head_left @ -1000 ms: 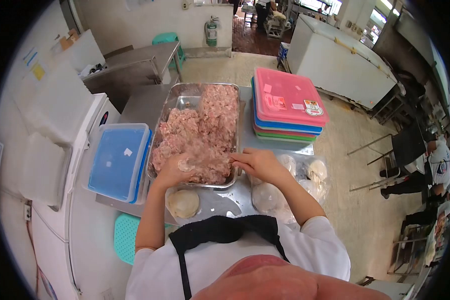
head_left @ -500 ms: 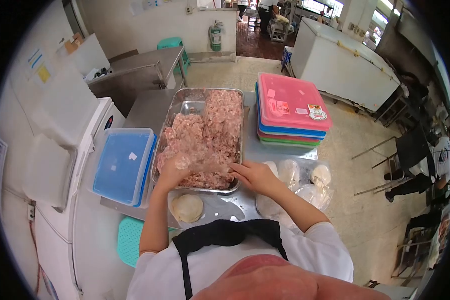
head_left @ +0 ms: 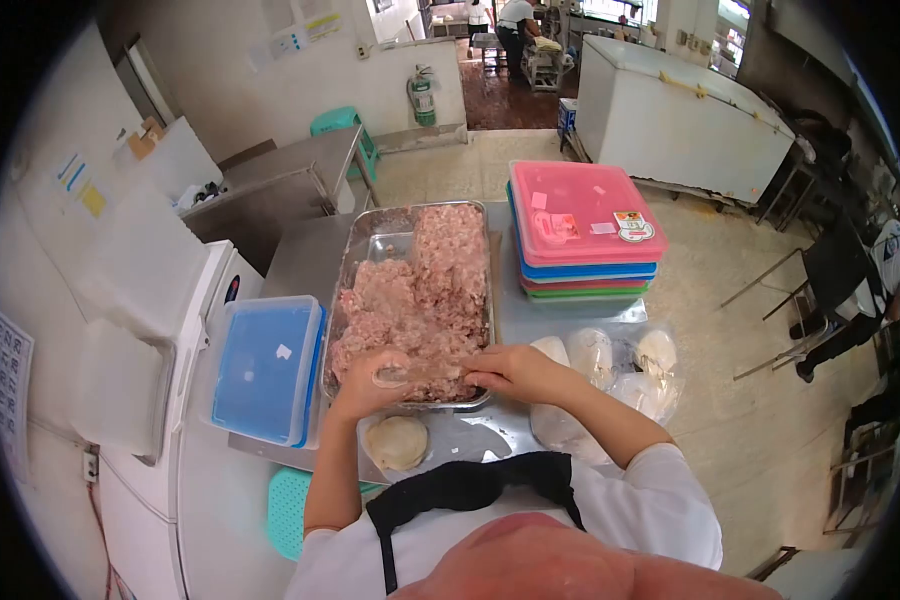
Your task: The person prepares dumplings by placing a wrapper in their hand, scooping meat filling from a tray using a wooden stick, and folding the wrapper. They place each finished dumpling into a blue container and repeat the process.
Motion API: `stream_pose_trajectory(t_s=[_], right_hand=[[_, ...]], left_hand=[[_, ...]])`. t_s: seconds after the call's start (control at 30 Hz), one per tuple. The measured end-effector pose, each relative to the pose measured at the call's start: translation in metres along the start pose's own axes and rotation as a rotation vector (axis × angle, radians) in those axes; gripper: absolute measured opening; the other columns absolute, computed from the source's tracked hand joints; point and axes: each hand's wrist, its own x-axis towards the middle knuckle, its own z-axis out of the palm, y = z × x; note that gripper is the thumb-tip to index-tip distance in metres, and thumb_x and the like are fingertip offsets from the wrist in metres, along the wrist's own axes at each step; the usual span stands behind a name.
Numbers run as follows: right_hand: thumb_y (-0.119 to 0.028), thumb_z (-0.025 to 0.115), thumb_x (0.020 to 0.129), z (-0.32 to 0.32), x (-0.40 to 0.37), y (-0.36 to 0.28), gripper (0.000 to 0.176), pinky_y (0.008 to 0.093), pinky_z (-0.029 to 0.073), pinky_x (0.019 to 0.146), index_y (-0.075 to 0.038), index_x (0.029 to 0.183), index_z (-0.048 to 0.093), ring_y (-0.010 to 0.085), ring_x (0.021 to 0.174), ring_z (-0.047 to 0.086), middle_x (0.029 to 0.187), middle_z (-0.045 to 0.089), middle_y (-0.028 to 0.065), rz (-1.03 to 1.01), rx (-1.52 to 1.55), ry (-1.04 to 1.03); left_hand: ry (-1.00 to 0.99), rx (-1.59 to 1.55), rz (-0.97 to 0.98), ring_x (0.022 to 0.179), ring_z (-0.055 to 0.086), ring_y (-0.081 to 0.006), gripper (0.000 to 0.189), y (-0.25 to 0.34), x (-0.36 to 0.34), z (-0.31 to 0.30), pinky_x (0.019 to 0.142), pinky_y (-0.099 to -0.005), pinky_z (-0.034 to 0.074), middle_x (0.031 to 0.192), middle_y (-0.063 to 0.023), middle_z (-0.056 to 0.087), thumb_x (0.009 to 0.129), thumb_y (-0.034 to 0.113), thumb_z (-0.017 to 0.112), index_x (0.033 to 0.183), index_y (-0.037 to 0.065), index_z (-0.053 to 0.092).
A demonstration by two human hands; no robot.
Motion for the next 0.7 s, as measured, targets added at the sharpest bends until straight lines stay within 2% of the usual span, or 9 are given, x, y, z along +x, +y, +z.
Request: stream_pose_trajectory(t_s=[0.03,0.13,0.23,0.33,0.43,0.53,0.63,0.7], right_hand=[[-0.03,0.06,0.09,0.005,0.002,0.003,0.029,0.0388,0.049,0.064,-0.012,0.112,0.064,0.0318,0.073,0.062,0.087,0.064,0.0107,-0.027,0.022,-0.016],[-0.032,0.061,0.089,-0.021,0.002,-0.019,0.03,0.0395,0.05,0.061,-0.014,0.112,0.064,0.0309,0.072,0.063,0.088,0.064,0.0087,0.052,-0.4,-0.017],[-0.033,0.06,0.089,-0.01,0.001,-0.025,0.028,0.0402,0.049,0.06,-0.016,0.111,0.063,0.0317,0.072,0.062,0.086,0.062,0.0084,0.011,-0.401,-0.006],[-0.033,0.059,0.09,-0.014,0.0,-0.021,0.026,0.0408,0.049,0.059,-0.016,0.108,0.064,0.0327,0.071,0.062,0.084,0.061,0.0093,0.065,-0.317,-0.001],[-0.034,0.059,0.09,-0.023,-0.001,-0.03,0.027,0.0411,0.049,0.06,-0.017,0.11,0.063,0.0335,0.071,0.062,0.086,0.062,0.0098,0.065,-0.224,0.037],[-0.032,0.058,0.09,0.0,-0.004,-0.028,0.028,0.0417,0.049,0.062,-0.016,0.112,0.063,0.0333,0.074,0.062,0.089,0.063,0.01,0.107,-0.26,-0.114],[-0.033,0.058,0.09,0.002,-0.002,-0.022,0.028,0.0412,0.05,0.064,-0.016,0.111,0.064,0.0343,0.076,0.063,0.09,0.064,0.012,0.095,-0.206,-0.056],[-0.031,0.058,0.09,-0.007,-0.004,-0.034,0.028,0.0401,0.05,0.065,-0.014,0.111,0.064,0.0354,0.077,0.062,0.089,0.063,0.0139,0.112,-0.251,-0.031]], left_hand=[[-0.03,0.028,0.012,0.09,0.062,-0.0157,0.036,-0.003,0.0,0.001,0.082,-0.0308,0.048,0.094,-0.0071,0.067,0.068,0.013,0.08,0.099,0.005,0.064],[0.055,-0.105,-0.166,0.087,0.061,-0.0157,0.03,-0.015,-0.003,0.009,0.078,-0.0306,0.048,0.088,-0.0072,0.065,0.07,0.014,0.08,0.092,0.005,0.062],[0.023,-0.156,-0.181,0.086,0.061,-0.0161,0.031,-0.019,-0.005,0.006,0.079,-0.0305,0.048,0.088,-0.0075,0.065,0.07,0.014,0.079,0.093,0.003,0.062],[0.088,-0.048,-0.081,0.084,0.061,-0.0169,0.032,-0.008,-0.001,0.007,0.079,-0.0299,0.048,0.089,-0.0075,0.065,0.07,0.015,0.079,0.096,0.004,0.063],[0.165,-0.062,-0.07,0.082,0.062,-0.0171,0.034,-0.004,-0.006,0.011,0.078,-0.0295,0.048,0.089,-0.0081,0.066,0.07,0.015,0.08,0.098,0.004,0.064],[0.043,-0.244,-0.06,0.081,0.062,-0.0181,0.035,0.001,-0.012,0.008,0.077,-0.03,0.049,0.089,-0.0092,0.066,0.071,0.017,0.08,0.098,0.003,0.064],[0.044,-0.033,-0.183,0.083,0.062,-0.0175,0.039,0.003,-0.019,0.002,0.077,-0.0299,0.05,0.091,-0.0091,0.067,0.071,0.018,0.081,0.101,0.001,0.064],[0.088,-0.109,-0.208,0.082,0.062,-0.018,0.038,0.005,-0.027,-0.003,0.075,-0.0301,0.05,0.09,-0.0086,0.067,0.071,0.019,0.081,0.099,0.001,0.064]])
